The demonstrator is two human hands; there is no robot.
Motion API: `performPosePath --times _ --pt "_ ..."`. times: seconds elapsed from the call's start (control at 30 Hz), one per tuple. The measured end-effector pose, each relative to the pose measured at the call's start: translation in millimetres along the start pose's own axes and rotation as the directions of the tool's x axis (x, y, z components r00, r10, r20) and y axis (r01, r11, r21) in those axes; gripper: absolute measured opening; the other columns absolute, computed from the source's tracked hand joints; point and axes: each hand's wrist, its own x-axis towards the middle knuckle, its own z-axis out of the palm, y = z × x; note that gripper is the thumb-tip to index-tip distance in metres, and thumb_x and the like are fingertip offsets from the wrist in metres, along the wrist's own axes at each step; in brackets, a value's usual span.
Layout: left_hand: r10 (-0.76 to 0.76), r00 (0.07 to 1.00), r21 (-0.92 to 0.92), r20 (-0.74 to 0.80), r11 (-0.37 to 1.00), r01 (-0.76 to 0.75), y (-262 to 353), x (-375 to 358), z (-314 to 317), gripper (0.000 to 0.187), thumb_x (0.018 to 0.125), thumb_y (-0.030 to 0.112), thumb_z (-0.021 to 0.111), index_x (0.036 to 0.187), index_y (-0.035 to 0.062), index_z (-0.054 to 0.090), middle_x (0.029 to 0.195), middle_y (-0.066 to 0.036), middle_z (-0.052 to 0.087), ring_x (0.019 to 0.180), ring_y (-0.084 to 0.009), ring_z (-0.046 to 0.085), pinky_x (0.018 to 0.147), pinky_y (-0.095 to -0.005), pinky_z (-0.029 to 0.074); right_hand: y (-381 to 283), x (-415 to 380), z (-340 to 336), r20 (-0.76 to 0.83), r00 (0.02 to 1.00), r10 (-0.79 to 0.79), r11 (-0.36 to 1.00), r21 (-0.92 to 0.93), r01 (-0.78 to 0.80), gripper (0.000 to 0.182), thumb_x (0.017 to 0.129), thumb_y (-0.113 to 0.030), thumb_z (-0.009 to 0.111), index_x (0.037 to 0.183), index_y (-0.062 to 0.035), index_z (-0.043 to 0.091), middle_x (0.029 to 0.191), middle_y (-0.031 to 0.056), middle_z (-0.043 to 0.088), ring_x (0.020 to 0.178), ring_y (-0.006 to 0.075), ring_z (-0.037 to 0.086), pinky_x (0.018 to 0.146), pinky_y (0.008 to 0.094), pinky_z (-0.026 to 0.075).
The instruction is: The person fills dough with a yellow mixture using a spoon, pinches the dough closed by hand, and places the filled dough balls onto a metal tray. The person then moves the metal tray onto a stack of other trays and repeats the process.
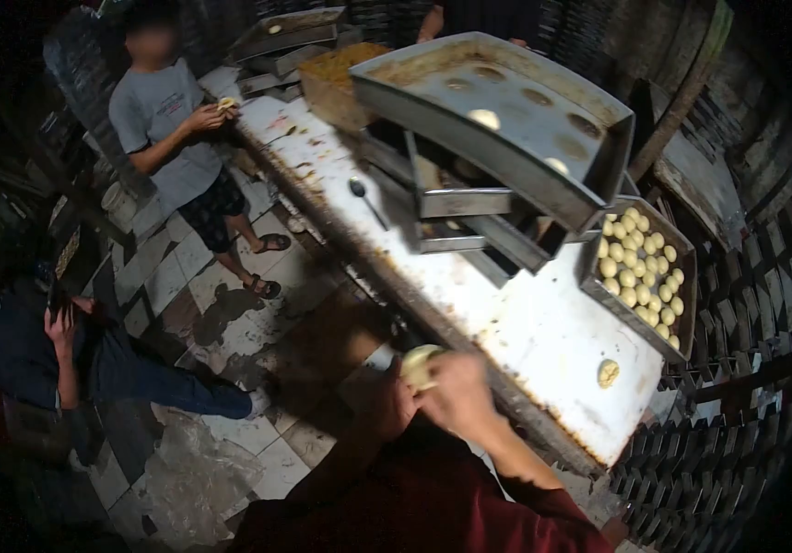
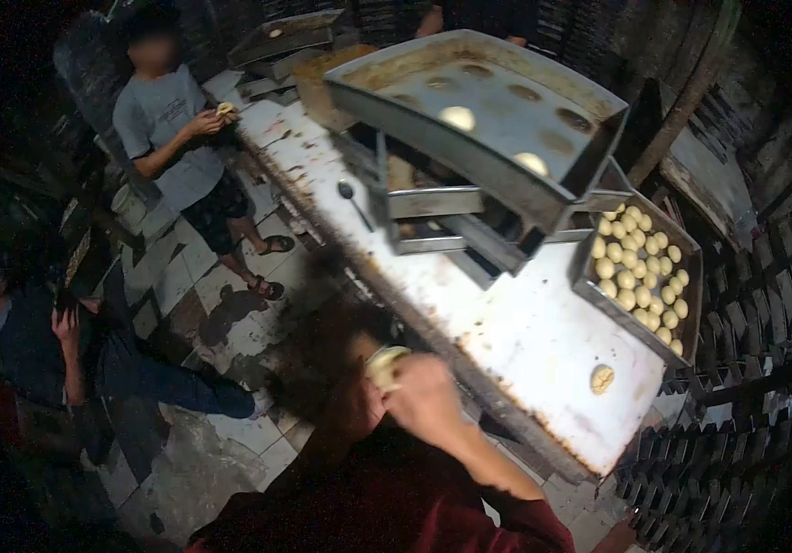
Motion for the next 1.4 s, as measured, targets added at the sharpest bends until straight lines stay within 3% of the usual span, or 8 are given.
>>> performPosePath --times 0.13,0.23,0.5,0.57,0.67,0.87,1.13,1.4 --pt "0.289 0.950 0.293 -0.118 0.924 -0.245 47 -59 -96 0.041 0.088 0.019 0.053 0.120 -0.0050 0.045 0.119 -0.015 0.053 0.109 -0.0237 0.052 0.096 -0.0321 0.038 -59 18 58 0.654 0.757 0.017 0.824 0.420 -0.381 0.025 0.082 -0.004 0.056 0.106 -0.0015 0.058 0.100 0.0140 0.063 0.091 0.0286 0.060 0.083 0.0410 0.048" --pt "0.757 0.629 0.534 -0.175 0.610 -0.585 41 -71 -122 0.035 0.088 0.012 0.045 0.120 -0.0034 0.045 0.116 -0.013 0.053 0.109 -0.0205 0.051 0.094 -0.0338 0.041 -90 53 107 0.045 0.983 0.178 0.876 0.447 -0.179 0.023 0.087 -0.010 0.055 0.108 -0.0017 0.059 0.096 0.0143 0.065 0.088 0.0280 0.062 0.078 0.0339 0.048" --pt "0.284 0.958 -0.179 -0.032 0.942 -0.285 126 -86 -108 0.043 0.086 0.025 0.048 0.118 -0.0042 0.046 0.120 -0.015 0.053 0.114 -0.0261 0.049 0.102 -0.0396 0.034 -17 117 208 0.727 0.562 0.395 -0.060 0.630 -0.774 0.052 0.098 -0.042 0.032 0.106 0.0035 0.056 0.103 0.0123 0.062 0.094 0.0228 0.058 0.083 0.0306 0.045" --pt "0.318 0.932 0.024 -0.172 0.947 -0.319 137 -71 -119 0.043 0.085 0.025 0.051 0.117 -0.0032 0.047 0.118 -0.016 0.053 0.113 -0.0269 0.049 0.102 -0.0405 0.035 36 136 218 0.177 0.895 0.409 0.792 0.418 -0.445 0.030 0.092 -0.026 0.051 0.092 0.0012 0.062 0.082 0.0130 0.065 0.081 0.0246 0.062 0.073 0.0359 0.048" --pt "0.327 0.885 0.277 -0.331 0.930 -0.240 157 -38 -136 0.040 0.083 0.015 0.056 0.117 -0.0038 0.048 0.115 -0.016 0.055 0.108 -0.0265 0.053 0.098 -0.0387 0.040 101 199 208 -0.140 0.900 0.412 0.907 -0.030 -0.420 0.021 0.087 -0.016 0.054 0.086 0.0038 0.060 0.085 0.0237 0.061 0.084 0.0370 0.059 0.076 0.0427 0.045" --pt "0.360 0.877 0.786 -0.319 0.618 0.033 216 13 -100 0.038 0.081 0.005 0.061 0.115 -0.0035 0.048 0.109 -0.014 0.057 0.100 -0.0224 0.057 0.087 -0.0330 0.046 221 270 260 -0.142 0.607 0.782 0.596 -0.119 -0.794 0.027 0.090 -0.014 0.040 0.110 0.0037 0.044 0.128 0.0268 0.041 0.108 0.0420 0.048 0.086 0.0506 0.044" --pt "0.446 0.859 0.959 -0.253 0.233 0.161 284 132 -145 0.058 0.078 0.009 0.066 0.127 -0.0019 0.037 0.119 -0.013 0.051 0.103 -0.0206 0.053 0.086 -0.0318 0.044 151 289 231 -0.214 0.824 0.525 0.846 0.021 -0.533 0.015 0.090 -0.011 0.044 0.089 0.0008 0.053 0.075 0.0200 0.059 0.067 0.0361 0.059 0.061 0.0444 0.048" --pt "0.145 0.983 0.377 0.108 0.909 -0.176 373 216 -68 0.068 0.079 -0.011 0.055 0.138 0.0036 0.025 0.127 -0.012 0.046 0.114 -0.0192 0.047 0.098 -0.0312 0.039 144 449 213 -0.382 0.899 0.214 0.969 -0.032 -0.244 0.015 0.080 0.003 0.057 0.095 0.0034 0.060 0.079 0.0206 0.056 0.074 0.0339 0.057 0.066 0.0370 0.046"
